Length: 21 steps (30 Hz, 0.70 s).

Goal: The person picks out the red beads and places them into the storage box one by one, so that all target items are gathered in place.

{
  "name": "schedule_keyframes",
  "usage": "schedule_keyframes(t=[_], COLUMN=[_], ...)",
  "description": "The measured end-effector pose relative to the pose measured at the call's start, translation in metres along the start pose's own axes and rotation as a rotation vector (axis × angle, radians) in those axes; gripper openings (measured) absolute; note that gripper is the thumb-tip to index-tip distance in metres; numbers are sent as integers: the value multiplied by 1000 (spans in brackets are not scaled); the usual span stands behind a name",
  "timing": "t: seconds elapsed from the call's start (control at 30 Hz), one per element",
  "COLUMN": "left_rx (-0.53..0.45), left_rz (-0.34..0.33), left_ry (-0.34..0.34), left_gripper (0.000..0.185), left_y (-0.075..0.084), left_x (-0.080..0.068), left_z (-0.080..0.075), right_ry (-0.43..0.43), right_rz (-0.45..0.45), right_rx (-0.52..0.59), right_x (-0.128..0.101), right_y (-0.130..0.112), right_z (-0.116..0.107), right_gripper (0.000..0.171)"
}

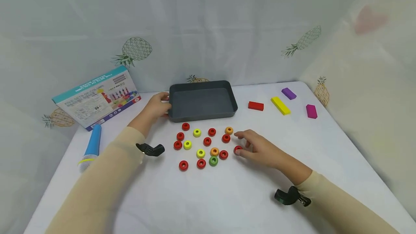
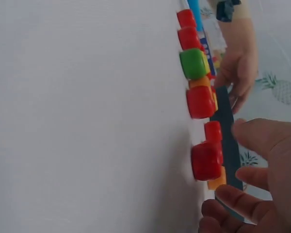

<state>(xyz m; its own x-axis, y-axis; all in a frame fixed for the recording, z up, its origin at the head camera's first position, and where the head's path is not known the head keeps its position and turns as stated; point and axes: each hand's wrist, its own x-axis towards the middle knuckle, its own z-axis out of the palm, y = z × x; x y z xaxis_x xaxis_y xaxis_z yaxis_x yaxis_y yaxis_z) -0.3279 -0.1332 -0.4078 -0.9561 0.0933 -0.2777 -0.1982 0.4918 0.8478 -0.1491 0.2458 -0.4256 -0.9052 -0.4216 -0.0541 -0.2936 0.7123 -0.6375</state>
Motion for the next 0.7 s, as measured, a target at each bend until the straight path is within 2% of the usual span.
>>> schedule_keyframes(t=[0.37, 0.7], left_rx=[41, 59], left_rz=[-1, 13], left_ry=[-10, -15], left_gripper=[66, 65], left_y=[3, -1], left_x=[-1, 2], left_z=[-2, -2], right_ry=[65, 79], right_rz=[17, 6], right_rx=[-118, -113], right_x=[4, 6], right_y=[3, 3], right_z=[10, 14], right_gripper=[44, 31])
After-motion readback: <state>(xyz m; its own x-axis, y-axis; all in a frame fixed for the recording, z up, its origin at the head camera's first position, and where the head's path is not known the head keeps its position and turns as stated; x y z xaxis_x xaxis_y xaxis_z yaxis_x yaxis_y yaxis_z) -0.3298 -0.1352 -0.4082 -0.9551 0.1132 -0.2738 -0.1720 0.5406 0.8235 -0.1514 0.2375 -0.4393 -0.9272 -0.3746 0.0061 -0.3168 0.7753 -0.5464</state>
